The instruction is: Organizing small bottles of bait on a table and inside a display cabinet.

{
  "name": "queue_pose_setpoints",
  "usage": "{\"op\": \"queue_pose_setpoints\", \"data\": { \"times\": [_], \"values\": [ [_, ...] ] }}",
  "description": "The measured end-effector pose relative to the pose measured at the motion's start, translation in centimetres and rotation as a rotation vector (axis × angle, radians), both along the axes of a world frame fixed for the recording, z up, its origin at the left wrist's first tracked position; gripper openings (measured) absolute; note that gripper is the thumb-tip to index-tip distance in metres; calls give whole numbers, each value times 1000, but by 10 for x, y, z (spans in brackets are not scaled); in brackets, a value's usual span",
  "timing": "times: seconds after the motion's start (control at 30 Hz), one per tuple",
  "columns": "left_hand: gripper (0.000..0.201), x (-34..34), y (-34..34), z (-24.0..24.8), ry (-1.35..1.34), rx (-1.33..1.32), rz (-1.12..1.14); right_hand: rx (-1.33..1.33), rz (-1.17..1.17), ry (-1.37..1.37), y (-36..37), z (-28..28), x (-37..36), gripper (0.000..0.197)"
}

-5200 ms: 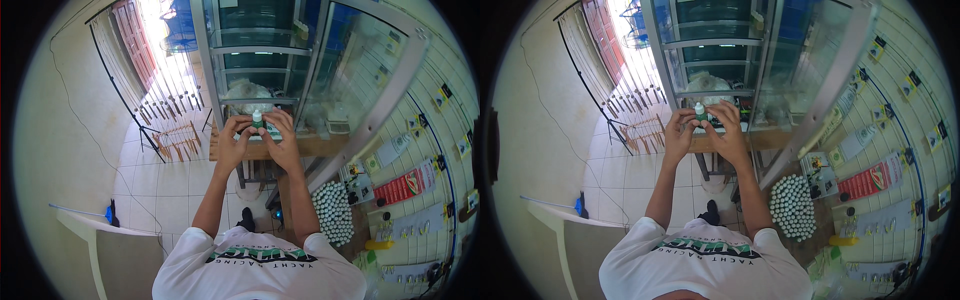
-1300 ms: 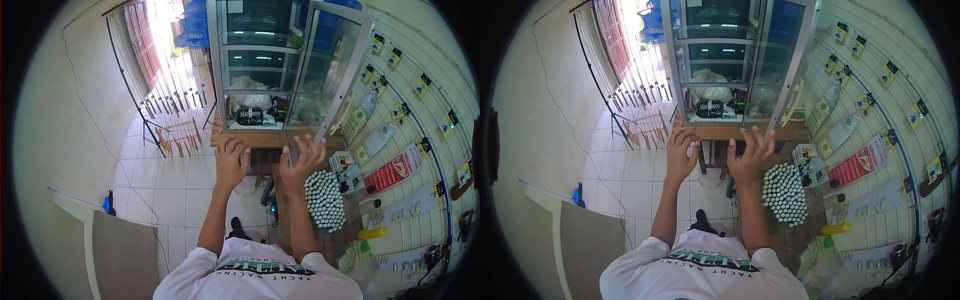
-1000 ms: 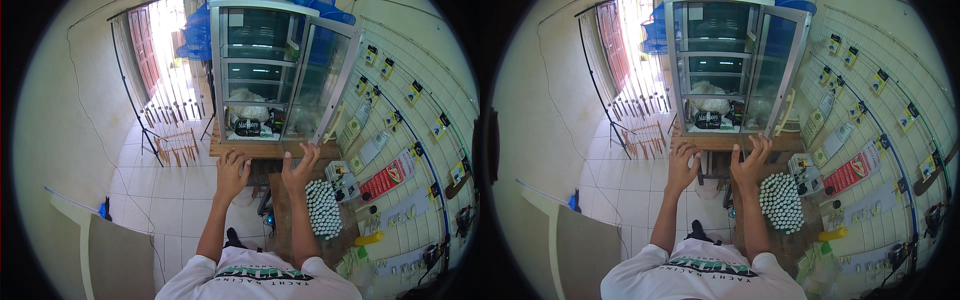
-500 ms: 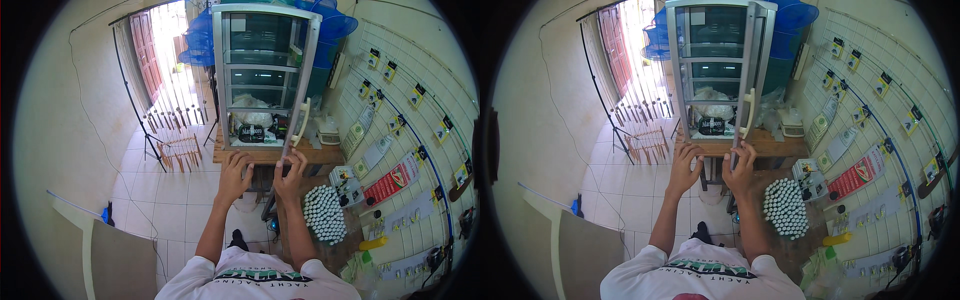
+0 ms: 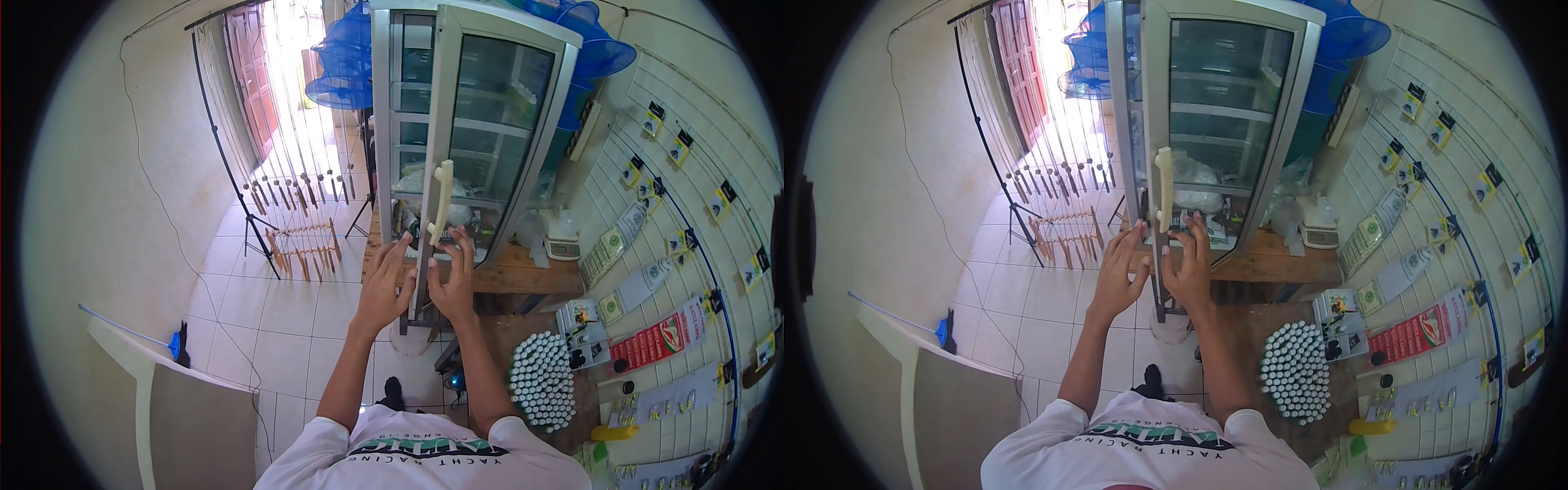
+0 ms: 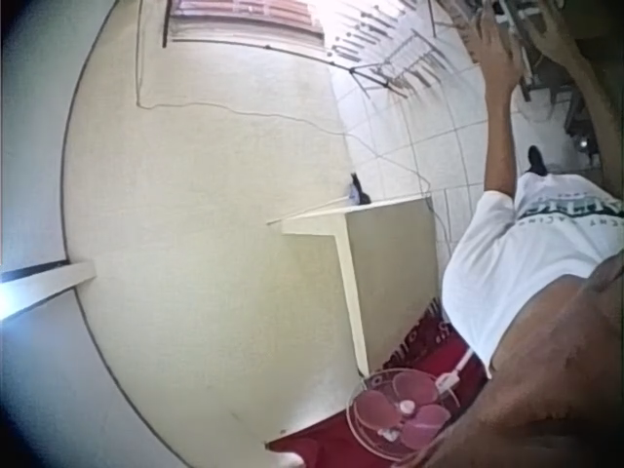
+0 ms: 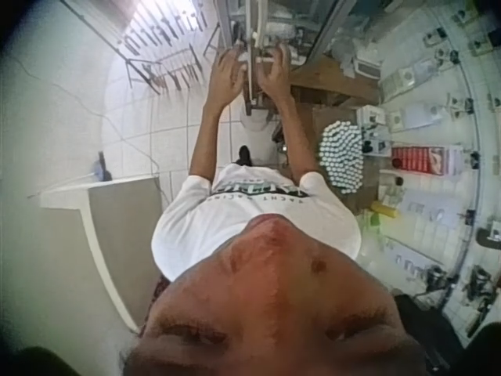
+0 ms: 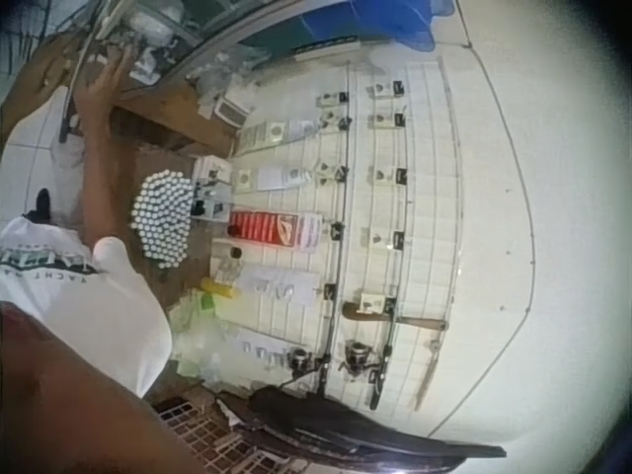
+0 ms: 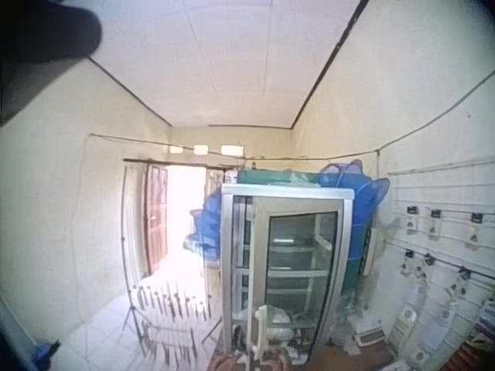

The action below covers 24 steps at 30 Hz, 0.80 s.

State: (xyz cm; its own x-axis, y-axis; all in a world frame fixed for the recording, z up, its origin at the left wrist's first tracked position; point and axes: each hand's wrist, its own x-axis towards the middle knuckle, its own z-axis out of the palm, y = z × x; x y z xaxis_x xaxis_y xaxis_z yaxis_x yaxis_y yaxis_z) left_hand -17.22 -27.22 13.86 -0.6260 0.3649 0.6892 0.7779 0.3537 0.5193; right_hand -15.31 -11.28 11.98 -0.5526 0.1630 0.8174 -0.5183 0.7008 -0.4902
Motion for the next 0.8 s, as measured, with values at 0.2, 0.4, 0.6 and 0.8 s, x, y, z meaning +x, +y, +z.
{"op": "queue_pose_setpoints", "data": {
  "times": [0.2, 0.4, 0.6, 0.8],
  "values": [
    [54, -55, 2, -13, 52, -11, 63, 82, -43, -6, 0, 6, -52, 27],
    [57, -104, 9, -22, 40, 32, 105, 166, -86, -56, 5, 4, -92, 32],
    [64, -142, 13, -29, 76, 1, 107, 140, -115, -61, 3, -5, -124, 34],
    [66, -164, 12, -37, 179, -75, 236, 156, -170, -58, 3, -13, -143, 36]
  ]
}}
